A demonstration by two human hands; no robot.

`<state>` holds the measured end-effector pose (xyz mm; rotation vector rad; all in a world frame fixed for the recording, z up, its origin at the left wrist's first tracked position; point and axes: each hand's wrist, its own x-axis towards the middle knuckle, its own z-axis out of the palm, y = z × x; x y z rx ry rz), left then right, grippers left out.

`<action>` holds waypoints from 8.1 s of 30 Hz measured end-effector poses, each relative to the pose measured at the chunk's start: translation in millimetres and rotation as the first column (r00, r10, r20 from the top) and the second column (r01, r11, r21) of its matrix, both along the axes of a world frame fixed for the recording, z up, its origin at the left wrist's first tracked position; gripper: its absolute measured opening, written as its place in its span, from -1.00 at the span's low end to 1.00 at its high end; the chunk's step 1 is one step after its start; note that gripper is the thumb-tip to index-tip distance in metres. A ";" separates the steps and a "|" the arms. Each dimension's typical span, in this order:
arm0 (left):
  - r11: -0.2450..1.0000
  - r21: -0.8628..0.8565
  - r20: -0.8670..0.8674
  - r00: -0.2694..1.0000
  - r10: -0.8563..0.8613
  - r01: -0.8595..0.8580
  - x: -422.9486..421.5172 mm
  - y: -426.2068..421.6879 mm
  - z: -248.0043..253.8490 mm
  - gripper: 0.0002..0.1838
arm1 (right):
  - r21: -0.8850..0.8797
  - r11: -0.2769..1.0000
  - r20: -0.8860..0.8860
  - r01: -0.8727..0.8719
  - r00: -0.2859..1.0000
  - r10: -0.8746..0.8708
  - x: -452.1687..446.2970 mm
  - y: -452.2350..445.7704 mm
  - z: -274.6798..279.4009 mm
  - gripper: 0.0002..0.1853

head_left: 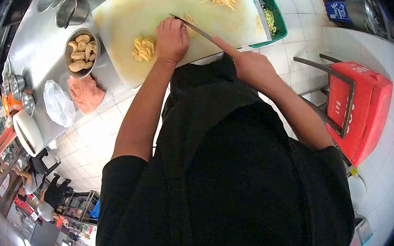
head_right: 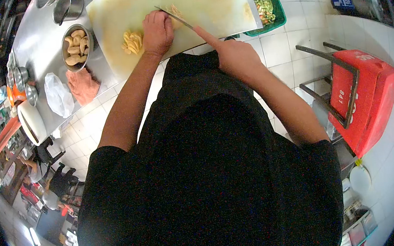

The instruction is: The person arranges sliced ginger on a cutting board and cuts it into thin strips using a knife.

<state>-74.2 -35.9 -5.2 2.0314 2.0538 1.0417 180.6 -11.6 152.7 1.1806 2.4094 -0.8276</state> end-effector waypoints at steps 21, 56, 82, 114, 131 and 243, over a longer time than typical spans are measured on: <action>1.000 -0.021 0.015 1.000 -0.021 0.022 -1.8 2.4 3.7 -0.84 | 0.001 0.998 -0.154 0.068 0.986 -0.067 -16.1 3.5 -48.7 -0.01; 0.998 0.044 0.000 0.999 0.055 -0.055 3.9 -19.4 16.0 -0.85 | 0.221 0.927 -0.147 0.304 0.950 -0.276 28.5 3.9 -80.2 -0.16; 0.999 0.022 0.019 0.999 0.036 -0.036 -1.1 -13.8 10.5 -0.82 | 0.067 0.997 0.048 -0.023 0.999 0.020 -6.4 -9.7 4.3 0.00; 0.998 0.023 0.014 0.998 0.056 -0.057 -0.9 -12.6 7.1 -0.85 | 0.010 1.000 0.093 -0.007 0.996 0.006 -2.2 -8.9 2.1 0.01; 0.997 0.050 0.026 0.998 0.055 -0.057 -1.0 -12.1 7.8 -0.87 | 0.006 0.999 0.085 0.035 0.996 -0.035 -5.8 -9.9 -34.7 0.02; 0.998 0.005 0.065 0.996 0.060 -0.060 -3.3 -10.6 8.4 -0.87 | -0.010 0.998 0.002 0.063 0.998 -0.063 -22.0 -3.1 -49.6 -0.01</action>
